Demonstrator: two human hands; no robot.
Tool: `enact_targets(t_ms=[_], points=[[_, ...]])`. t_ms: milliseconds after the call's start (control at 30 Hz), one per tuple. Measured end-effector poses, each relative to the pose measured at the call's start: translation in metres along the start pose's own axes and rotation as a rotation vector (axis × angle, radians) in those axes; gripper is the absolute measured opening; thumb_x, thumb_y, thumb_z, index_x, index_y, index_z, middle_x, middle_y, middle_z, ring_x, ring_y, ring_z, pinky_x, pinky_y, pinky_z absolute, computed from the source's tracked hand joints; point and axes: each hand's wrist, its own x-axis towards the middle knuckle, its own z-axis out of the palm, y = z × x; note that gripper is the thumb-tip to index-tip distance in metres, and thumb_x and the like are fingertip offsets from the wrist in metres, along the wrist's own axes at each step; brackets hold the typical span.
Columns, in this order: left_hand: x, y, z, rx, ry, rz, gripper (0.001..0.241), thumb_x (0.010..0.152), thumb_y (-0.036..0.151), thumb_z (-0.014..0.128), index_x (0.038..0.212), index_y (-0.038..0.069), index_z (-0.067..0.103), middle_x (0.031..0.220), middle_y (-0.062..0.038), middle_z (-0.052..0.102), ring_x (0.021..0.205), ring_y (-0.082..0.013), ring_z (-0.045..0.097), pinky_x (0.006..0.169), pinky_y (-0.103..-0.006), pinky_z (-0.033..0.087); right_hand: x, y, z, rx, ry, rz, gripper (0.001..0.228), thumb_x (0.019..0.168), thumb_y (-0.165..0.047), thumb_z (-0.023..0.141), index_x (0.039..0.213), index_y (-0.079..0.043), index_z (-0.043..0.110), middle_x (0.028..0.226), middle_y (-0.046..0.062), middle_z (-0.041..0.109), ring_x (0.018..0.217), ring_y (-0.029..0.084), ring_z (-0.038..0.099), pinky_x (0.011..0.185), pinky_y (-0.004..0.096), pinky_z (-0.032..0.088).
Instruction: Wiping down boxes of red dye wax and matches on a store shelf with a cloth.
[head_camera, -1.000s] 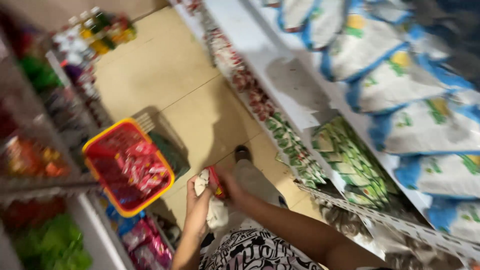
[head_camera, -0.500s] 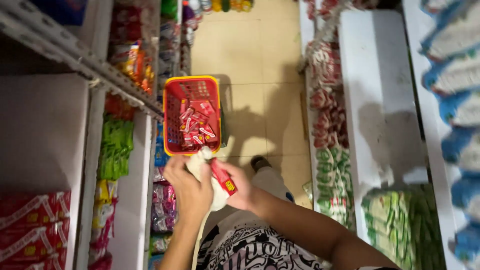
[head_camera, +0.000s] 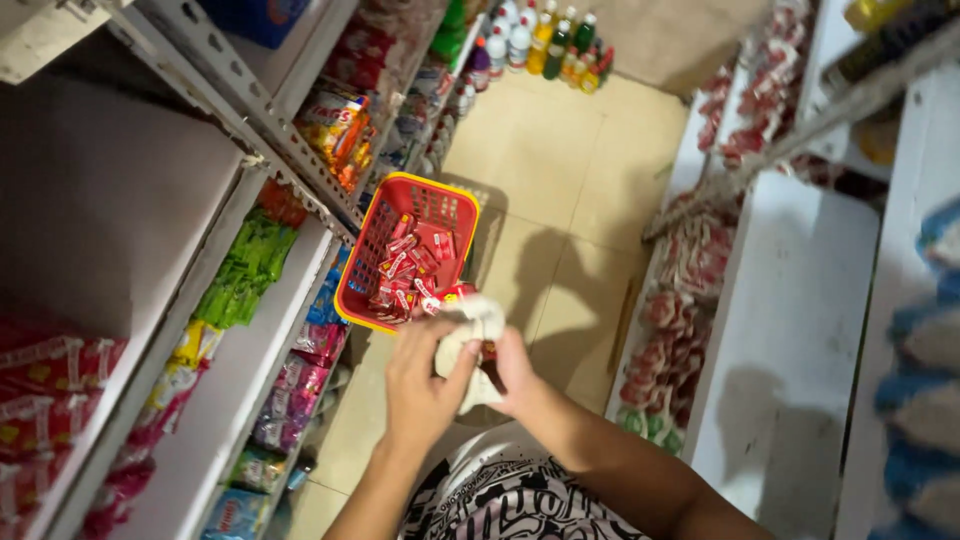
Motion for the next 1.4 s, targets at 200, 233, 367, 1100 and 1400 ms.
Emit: enact_targets(t_ms=[200, 233, 367, 1100, 1400], points=[[0.002, 0.01, 0.014, 0.33, 0.14, -0.181, 0.037, 0.086, 0.029, 0.081, 0.114, 0.007, 0.069, 0.095, -0.02, 0.073, 0.089, -0.0425, 0.071, 0.081, -0.0536, 0.054, -0.052, -0.048, 0.061, -0.119, -0.128, -0.088, 0.034, 0.087, -0.03, 0.071, 0.109, -0.004, 0.072, 0.094, 0.015, 0.075, 0.087, 0.026, 0.073, 0.086, 0.043, 0.059], [0.003, 0.01, 0.01, 0.347, 0.161, -0.214, 0.037, 0.086, 0.029, 0.081, 0.114, 0.007, 0.069, 0.095, -0.02, 0.073, 0.089, -0.0425, 0.071, 0.081, -0.0536, 0.054, -0.046, -0.039, 0.055, -0.138, -0.133, -0.05, 0.034, 0.087, -0.03, 0.071, 0.109, -0.004, 0.072, 0.094, 0.015, 0.075, 0.087, 0.026, 0.073, 0.086, 0.043, 0.059], [-0.002, 0.015, 0.003, 0.45, 0.458, -0.145, 0.036, 0.089, 0.03, 0.079, 0.115, 0.011, 0.061, 0.118, -0.013, 0.059, 0.11, -0.0378, 0.062, 0.096, -0.0477, 0.05, -0.01, -0.013, 0.024, -0.145, -0.195, 0.11, 0.026, 0.092, -0.028, 0.073, 0.101, -0.004, 0.073, 0.086, 0.013, 0.074, 0.077, 0.025, 0.073, 0.074, 0.04, 0.061], [-0.131, 0.042, -0.092, 0.651, 0.559, -0.051, 0.046, 0.093, 0.042, 0.068, 0.134, 0.022, 0.068, 0.123, -0.012, 0.058, 0.116, -0.0353, 0.057, 0.102, -0.0494, 0.045, -0.054, 0.113, 0.136, -0.255, -0.765, 0.401, 0.086, 0.097, -0.072, 0.041, 0.158, -0.013, 0.031, 0.168, 0.015, 0.027, 0.155, 0.034, 0.024, 0.119, 0.037, 0.037], [-0.177, 0.034, -0.173, 0.031, 0.837, -0.293, 0.052, 0.11, 0.033, 0.041, 0.15, 0.0, 0.04, 0.136, -0.025, 0.046, 0.133, -0.0371, 0.044, 0.117, -0.0531, 0.029, -0.086, 0.202, 0.138, -0.337, -0.538, 0.279, 0.062, 0.095, -0.052, 0.062, 0.129, 0.0, 0.062, 0.115, 0.022, 0.073, 0.104, 0.032, 0.071, 0.098, 0.05, 0.056]])
